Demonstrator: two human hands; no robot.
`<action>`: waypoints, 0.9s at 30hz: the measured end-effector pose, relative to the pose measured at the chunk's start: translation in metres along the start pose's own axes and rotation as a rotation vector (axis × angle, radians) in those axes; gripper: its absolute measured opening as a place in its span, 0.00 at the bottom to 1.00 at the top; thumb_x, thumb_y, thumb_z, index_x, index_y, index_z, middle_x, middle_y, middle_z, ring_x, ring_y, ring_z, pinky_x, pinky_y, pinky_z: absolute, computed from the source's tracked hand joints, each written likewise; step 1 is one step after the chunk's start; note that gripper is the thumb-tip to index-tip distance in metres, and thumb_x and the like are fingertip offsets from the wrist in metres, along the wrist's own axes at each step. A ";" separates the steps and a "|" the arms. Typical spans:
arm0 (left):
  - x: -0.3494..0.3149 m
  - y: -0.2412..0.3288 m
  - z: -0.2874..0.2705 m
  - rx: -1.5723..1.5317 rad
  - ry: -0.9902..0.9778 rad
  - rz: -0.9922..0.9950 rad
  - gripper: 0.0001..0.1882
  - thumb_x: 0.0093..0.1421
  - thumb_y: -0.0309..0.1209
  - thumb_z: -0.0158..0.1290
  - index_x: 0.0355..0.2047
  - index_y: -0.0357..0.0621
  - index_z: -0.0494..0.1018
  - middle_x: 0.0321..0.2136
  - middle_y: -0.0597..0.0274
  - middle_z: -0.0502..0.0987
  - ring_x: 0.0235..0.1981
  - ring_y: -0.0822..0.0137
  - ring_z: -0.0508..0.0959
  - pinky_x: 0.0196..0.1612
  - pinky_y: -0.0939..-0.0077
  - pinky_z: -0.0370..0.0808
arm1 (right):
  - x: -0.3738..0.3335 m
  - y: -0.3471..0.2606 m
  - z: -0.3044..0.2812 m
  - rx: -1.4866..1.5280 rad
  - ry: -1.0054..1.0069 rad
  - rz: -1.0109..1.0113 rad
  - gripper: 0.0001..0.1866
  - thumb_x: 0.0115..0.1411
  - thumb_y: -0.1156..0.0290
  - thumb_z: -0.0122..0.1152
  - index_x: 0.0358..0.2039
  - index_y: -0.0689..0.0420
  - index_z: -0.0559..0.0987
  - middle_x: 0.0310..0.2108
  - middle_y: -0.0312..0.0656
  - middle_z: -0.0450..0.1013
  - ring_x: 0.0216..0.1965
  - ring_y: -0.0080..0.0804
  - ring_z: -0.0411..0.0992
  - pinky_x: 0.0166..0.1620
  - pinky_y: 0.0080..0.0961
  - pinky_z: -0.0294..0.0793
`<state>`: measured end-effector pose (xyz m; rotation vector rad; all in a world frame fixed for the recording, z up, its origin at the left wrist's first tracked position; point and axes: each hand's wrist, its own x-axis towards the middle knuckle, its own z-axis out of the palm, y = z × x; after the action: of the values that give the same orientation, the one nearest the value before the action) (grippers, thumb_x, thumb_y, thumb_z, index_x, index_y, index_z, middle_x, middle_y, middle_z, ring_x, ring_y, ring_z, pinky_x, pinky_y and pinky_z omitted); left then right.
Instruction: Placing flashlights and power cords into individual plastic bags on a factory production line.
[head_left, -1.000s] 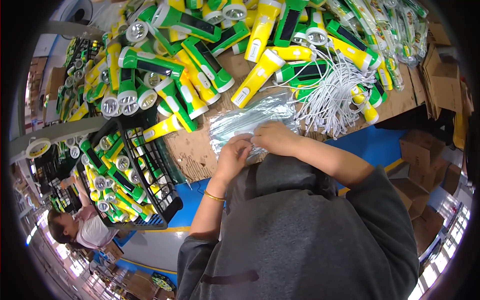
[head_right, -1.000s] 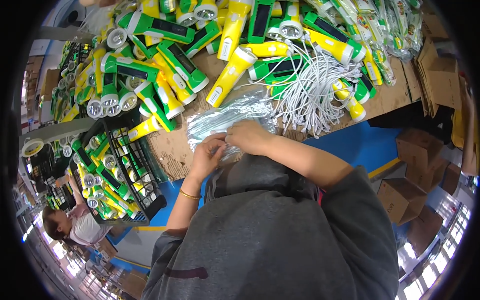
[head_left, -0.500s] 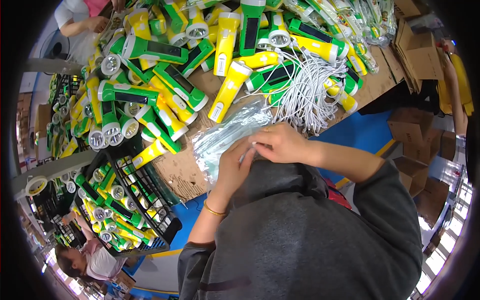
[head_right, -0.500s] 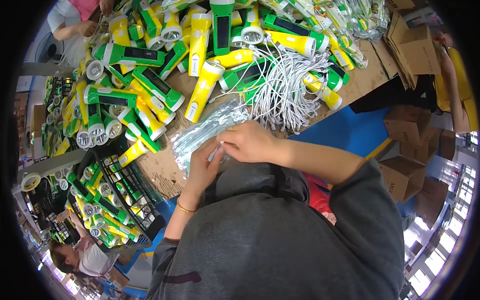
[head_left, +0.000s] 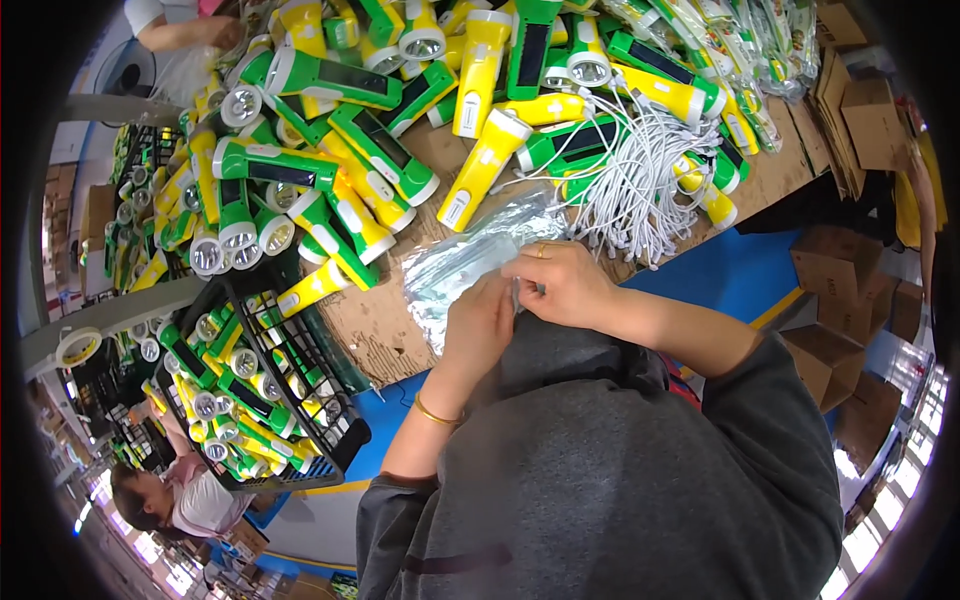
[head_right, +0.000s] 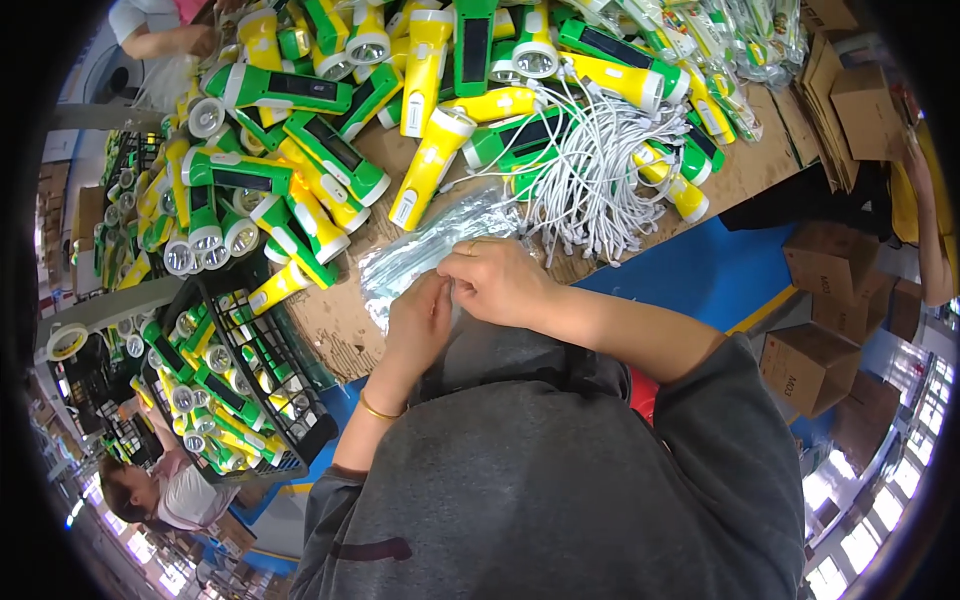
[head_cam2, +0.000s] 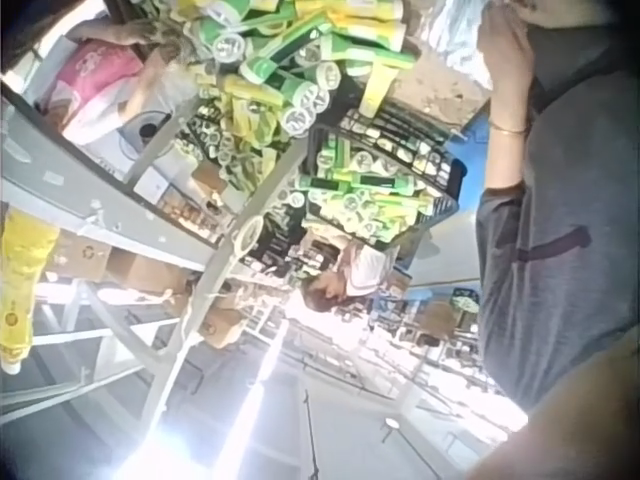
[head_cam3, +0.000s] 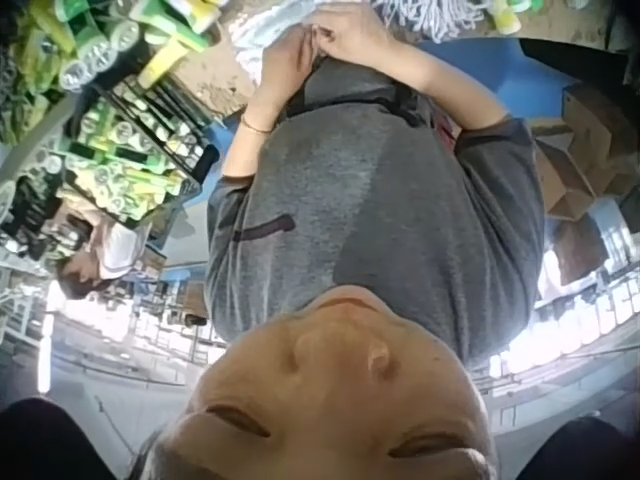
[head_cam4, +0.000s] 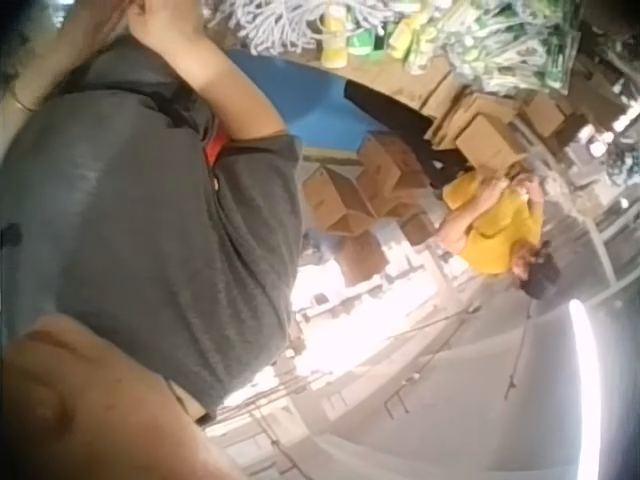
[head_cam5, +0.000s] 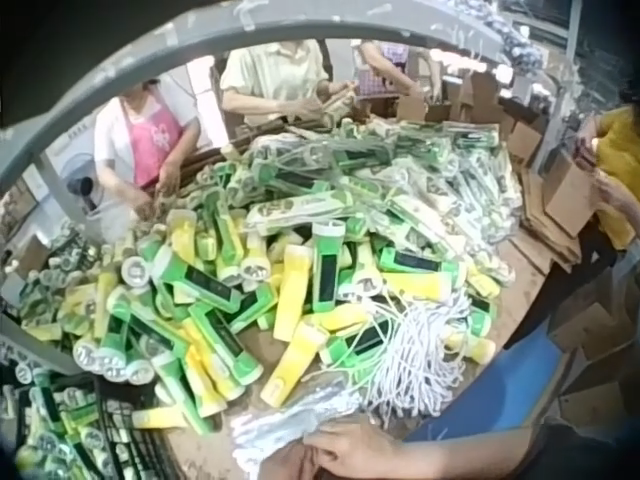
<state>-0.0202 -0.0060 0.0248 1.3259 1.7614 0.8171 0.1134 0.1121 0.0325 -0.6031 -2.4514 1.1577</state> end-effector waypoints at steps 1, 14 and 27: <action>-0.002 0.001 0.004 0.152 0.122 0.102 0.06 0.58 0.23 0.50 0.36 0.38 0.71 0.35 0.48 0.77 0.35 0.45 0.77 0.37 0.61 0.74 | 0.002 -0.002 0.000 -0.051 -0.002 -0.064 0.06 0.50 0.80 0.60 0.31 0.59 0.79 0.26 0.39 0.76 0.26 0.21 0.74 0.30 0.18 0.74; -0.054 -0.044 -0.038 0.442 0.645 -0.027 0.06 0.51 0.21 0.61 0.31 0.39 0.78 0.42 0.56 0.78 0.39 0.63 0.80 0.32 0.77 0.78 | 0.105 0.043 -0.005 -0.380 0.068 -0.458 0.13 0.46 0.74 0.66 0.35 0.58 0.80 0.42 0.42 0.73 0.50 0.39 0.67 0.52 0.35 0.68; -0.046 -0.042 -0.020 0.195 0.310 -0.154 0.18 0.55 0.18 0.53 0.47 0.38 0.73 0.42 0.50 0.77 0.45 0.52 0.78 0.48 0.68 0.74 | 0.086 -0.048 -0.033 0.126 -0.081 -0.096 0.27 0.53 0.65 0.67 0.52 0.59 0.71 0.45 0.48 0.74 0.46 0.48 0.73 0.48 0.37 0.73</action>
<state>-0.0498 -0.0624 0.0080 1.2157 2.2055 0.8144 0.0459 0.1499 0.1022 -0.4052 -2.4220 1.3095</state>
